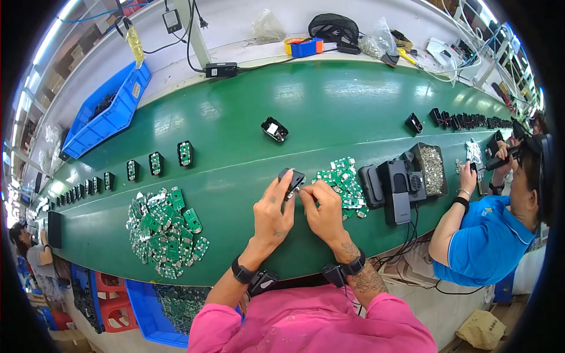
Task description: The person picks up a black plastic housing and a circuit board by hand, fits the circuit board into the housing, and presses them together. The person then places the assembled unit onto the conveyor belt and repeats the process.
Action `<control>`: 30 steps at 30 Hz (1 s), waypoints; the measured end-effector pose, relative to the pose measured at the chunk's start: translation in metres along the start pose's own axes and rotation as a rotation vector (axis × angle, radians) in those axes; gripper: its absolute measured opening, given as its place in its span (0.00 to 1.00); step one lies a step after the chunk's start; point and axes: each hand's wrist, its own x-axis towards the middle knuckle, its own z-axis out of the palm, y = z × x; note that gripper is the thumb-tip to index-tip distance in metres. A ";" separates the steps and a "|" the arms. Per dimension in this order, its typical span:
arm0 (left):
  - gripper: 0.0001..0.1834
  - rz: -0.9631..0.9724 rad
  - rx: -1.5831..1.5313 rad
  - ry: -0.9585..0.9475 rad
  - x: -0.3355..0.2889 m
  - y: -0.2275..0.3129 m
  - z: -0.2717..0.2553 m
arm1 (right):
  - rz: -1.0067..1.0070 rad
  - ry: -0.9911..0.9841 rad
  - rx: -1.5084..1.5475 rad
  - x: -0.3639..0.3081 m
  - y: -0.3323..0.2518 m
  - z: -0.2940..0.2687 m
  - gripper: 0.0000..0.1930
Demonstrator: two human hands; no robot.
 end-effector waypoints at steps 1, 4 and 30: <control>0.27 -0.026 -0.084 0.005 0.004 0.001 -0.001 | 0.022 -0.001 0.029 0.002 -0.001 -0.001 0.01; 0.27 -0.346 -0.503 -0.015 0.010 0.015 -0.006 | 0.136 0.203 0.099 0.009 -0.007 -0.010 0.06; 0.28 -0.140 -0.317 -0.069 0.001 -0.005 0.001 | 0.350 -0.336 0.290 0.000 0.004 -0.027 0.15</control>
